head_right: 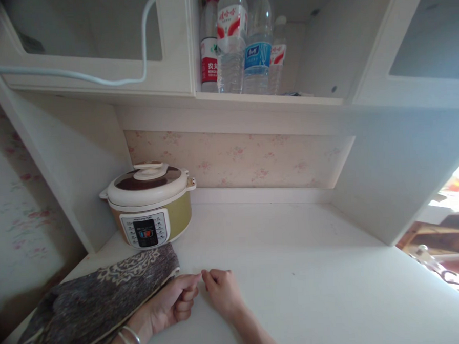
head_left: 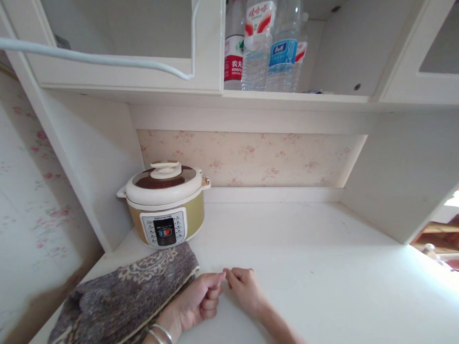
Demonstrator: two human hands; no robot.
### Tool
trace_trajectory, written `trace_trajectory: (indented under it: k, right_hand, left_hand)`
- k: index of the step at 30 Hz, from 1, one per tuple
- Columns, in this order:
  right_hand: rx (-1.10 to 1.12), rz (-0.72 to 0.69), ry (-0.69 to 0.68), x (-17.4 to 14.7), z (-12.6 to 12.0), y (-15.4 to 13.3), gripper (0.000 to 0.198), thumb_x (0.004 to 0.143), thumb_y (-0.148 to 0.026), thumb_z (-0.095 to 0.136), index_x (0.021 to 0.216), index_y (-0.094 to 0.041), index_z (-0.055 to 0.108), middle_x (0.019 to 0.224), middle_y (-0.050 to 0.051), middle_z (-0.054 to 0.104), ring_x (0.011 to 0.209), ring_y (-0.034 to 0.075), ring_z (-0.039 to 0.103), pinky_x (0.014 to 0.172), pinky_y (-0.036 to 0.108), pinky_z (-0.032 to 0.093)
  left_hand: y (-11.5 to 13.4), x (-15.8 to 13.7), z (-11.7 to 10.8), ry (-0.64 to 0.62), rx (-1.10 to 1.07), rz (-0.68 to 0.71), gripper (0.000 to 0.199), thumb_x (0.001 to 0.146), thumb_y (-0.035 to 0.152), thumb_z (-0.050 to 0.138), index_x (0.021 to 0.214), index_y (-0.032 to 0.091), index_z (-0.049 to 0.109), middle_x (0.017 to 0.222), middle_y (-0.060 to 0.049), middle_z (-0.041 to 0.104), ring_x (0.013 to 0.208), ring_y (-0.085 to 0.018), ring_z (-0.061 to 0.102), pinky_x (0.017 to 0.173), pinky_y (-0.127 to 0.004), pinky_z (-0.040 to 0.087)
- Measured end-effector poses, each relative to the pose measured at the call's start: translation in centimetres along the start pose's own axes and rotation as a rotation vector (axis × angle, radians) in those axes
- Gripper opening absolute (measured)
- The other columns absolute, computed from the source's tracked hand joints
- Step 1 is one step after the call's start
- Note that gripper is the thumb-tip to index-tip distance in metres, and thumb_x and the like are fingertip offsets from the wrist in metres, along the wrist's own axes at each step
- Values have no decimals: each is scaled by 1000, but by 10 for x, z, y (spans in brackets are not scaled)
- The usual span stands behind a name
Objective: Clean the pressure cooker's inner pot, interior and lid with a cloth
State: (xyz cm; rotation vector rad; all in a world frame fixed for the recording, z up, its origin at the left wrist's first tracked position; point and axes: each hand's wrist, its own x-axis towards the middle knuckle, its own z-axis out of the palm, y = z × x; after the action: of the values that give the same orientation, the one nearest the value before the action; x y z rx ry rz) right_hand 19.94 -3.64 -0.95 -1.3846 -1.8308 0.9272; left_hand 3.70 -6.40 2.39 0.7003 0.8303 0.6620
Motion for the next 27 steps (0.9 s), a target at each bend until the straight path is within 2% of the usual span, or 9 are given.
trace_trajectory:
  k: [27]
  right_hand:
    - [-30,-4,-14,-2,-1,-2,49,90,-44,42,53,-14,54,48,-5,38,50,8,34,49,23,21]
  left_hand:
    - [0,-1,-1,21,-22,22,49,79,46,63,58,20,28,49,11,22,39,-4,10,43,-23,6]
